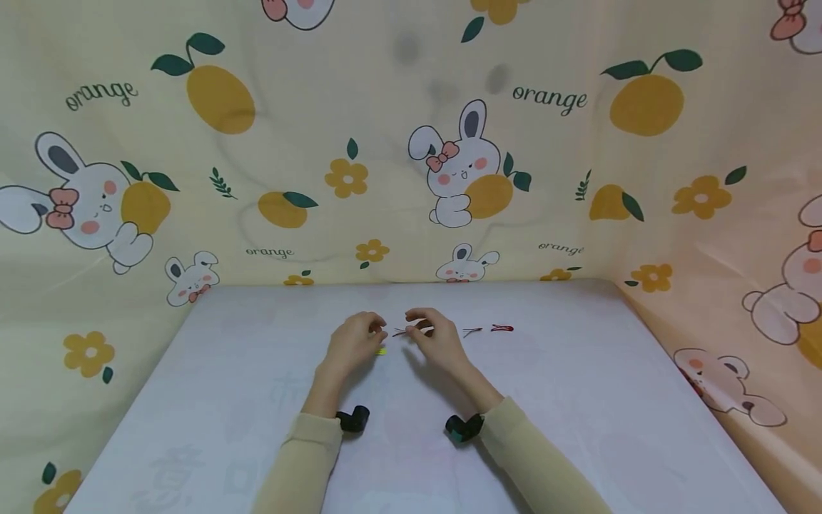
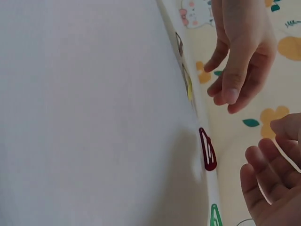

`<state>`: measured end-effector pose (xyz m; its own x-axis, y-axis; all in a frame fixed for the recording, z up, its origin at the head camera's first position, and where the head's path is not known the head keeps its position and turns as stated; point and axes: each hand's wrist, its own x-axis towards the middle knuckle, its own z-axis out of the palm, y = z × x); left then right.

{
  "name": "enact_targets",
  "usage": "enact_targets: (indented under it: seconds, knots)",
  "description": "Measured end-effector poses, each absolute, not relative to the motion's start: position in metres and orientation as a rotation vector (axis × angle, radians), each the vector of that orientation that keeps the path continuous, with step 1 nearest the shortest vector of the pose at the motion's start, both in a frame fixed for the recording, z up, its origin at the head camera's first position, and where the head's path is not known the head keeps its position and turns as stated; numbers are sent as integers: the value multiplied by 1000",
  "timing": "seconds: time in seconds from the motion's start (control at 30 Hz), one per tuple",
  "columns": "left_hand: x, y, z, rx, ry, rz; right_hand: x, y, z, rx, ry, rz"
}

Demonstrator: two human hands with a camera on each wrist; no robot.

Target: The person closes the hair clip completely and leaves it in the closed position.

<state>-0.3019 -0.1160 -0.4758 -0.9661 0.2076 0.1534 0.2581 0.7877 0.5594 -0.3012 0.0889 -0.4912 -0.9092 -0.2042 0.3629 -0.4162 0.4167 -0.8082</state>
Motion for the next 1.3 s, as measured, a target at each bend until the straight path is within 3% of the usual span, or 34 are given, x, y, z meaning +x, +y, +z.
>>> enact_targets:
  seconds: [0.57, 1.3]
  knots:
    - [-320, -97, -480, -442, -2967, -898, -313, 98, -490, 432, -2696, 1442]
    - [-331, -88, -480, -458, -3033, -755, -323, 99, -494, 564, -2942, 1149]
